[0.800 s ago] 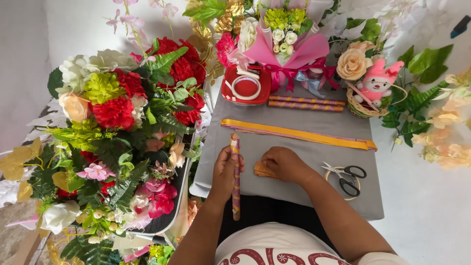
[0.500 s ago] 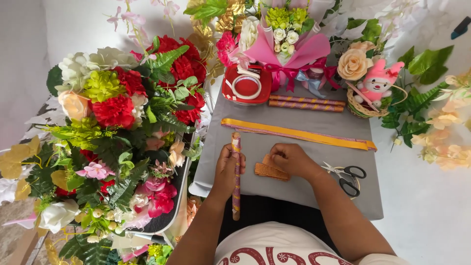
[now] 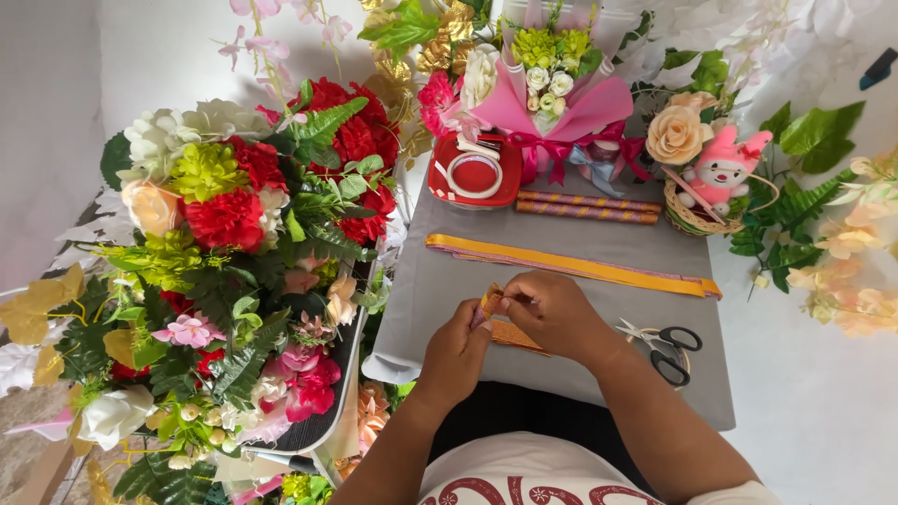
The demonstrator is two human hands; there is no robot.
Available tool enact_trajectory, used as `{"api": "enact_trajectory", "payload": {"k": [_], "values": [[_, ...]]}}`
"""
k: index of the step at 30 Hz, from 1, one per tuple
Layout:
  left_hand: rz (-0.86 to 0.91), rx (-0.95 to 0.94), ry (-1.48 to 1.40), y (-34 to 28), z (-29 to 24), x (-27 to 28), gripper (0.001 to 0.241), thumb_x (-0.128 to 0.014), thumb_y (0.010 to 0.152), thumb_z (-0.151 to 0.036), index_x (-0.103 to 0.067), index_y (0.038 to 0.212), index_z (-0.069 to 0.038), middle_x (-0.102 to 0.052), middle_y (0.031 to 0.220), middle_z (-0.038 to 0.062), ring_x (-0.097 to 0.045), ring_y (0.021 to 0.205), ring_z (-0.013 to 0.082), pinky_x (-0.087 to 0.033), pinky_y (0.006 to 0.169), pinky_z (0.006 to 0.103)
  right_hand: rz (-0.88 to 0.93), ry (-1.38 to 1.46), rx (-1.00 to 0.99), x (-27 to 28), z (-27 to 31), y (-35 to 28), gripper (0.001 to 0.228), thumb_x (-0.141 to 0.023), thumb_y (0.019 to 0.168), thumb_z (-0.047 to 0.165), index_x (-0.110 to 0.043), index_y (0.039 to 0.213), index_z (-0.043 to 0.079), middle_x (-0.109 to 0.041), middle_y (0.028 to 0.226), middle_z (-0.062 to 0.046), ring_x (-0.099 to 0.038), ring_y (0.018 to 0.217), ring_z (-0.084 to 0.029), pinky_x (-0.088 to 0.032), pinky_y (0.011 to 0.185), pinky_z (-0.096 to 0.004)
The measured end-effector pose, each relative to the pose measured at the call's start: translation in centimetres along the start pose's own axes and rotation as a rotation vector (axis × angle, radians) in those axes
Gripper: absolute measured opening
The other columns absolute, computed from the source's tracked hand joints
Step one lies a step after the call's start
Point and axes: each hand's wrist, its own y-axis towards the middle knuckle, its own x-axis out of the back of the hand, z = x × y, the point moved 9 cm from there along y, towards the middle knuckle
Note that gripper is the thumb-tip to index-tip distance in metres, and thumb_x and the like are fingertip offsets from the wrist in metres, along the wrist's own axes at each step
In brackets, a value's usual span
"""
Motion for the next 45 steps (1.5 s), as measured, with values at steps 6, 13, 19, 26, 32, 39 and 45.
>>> {"api": "enact_trajectory", "payload": {"k": [6,13,19,26,32,39,45], "values": [[-0.083,0.025,0.170,0.1,1.1,0.6,0.038,-0.045,0.106,-0.044,-0.062,0.103,-0.010,-0.052,0.066,0.005,-0.057,0.061,0.0230,-0.045,0.060,0.0347,-0.047,0.016,-0.006,-0.7,-0.4,0.2,0.013,-0.065,0.092,0.011,-0.075,0.083,0.009,-0.069,0.069,-0.009,-0.067,0.070,-0.025,-0.055,0.066,-0.035],[-0.130,0.096,0.217,0.5,2.1,1.8,0.035,-0.047,0.107,-0.038,-0.065,0.098,-0.010,-0.054,0.062,0.007,-0.060,0.061,0.0241,-0.048,0.061,0.0357,-0.033,0.012,-0.084,-1.7,-1.3,1.1,0.016,-0.066,0.094,0.018,-0.076,0.085,0.009,-0.072,0.072,-0.010,-0.070,0.075,-0.025,-0.057,0.072,-0.036],[-0.170,0.174,0.224,0.2,3.1,3.8,0.036,-0.047,0.106,-0.040,-0.066,0.095,-0.011,-0.057,0.061,0.006,-0.061,0.061,0.0218,-0.048,0.060,0.0341,-0.063,-0.238,0.026,-1.2,-6.7,10.1,0.020,-0.063,0.094,0.018,-0.074,0.105,0.006,-0.071,0.089,-0.023,-0.069,0.093,-0.043,-0.054,0.085,-0.054],[-0.224,0.173,0.415,-0.1,3.0,5.3,0.033,-0.046,0.102,-0.043,-0.057,0.086,-0.016,-0.061,0.066,0.000,-0.057,0.063,0.0231,-0.043,0.062,0.0404,-0.186,-0.486,0.107,-4.5,-10.8,21.6,0.022,-0.065,0.092,0.020,-0.075,0.111,0.016,-0.061,0.111,-0.012,-0.055,0.117,-0.035,-0.052,0.085,-0.053],[-0.291,0.125,0.469,0.3,3.6,6.3,0.031,-0.048,0.101,-0.043,-0.059,0.091,-0.016,-0.066,0.069,0.001,-0.061,0.064,0.0252,-0.045,0.059,0.0415,-0.050,-0.576,0.015,-6.1,-9.3,23.1,0.017,-0.060,0.090,0.010,-0.074,0.080,0.009,-0.062,0.097,-0.013,-0.060,0.095,-0.035,-0.053,0.064,-0.050],[-0.290,0.137,0.468,-0.1,4.1,6.2,0.033,-0.050,0.101,-0.044,-0.058,0.087,-0.016,-0.063,0.067,0.001,-0.058,0.062,0.0240,-0.044,0.057,0.0415,-0.209,-0.200,0.062,-4.6,-11.6,21.9,0.008,-0.070,0.089,0.013,-0.077,0.089,0.016,-0.071,0.096,-0.002,-0.064,0.094,-0.023,-0.050,0.082,-0.039],[-0.230,0.202,0.454,-0.1,3.6,5.4,0.033,-0.049,0.102,-0.044,-0.057,0.086,-0.016,-0.063,0.067,0.000,-0.058,0.063,0.0239,-0.044,0.060,0.0411,-0.115,-0.386,-0.071,-4.0,-12.3,21.3,0.021,-0.058,0.092,0.022,-0.075,0.105,0.018,-0.070,0.109,-0.008,-0.065,0.103,-0.030,-0.050,0.084,-0.048]]}}
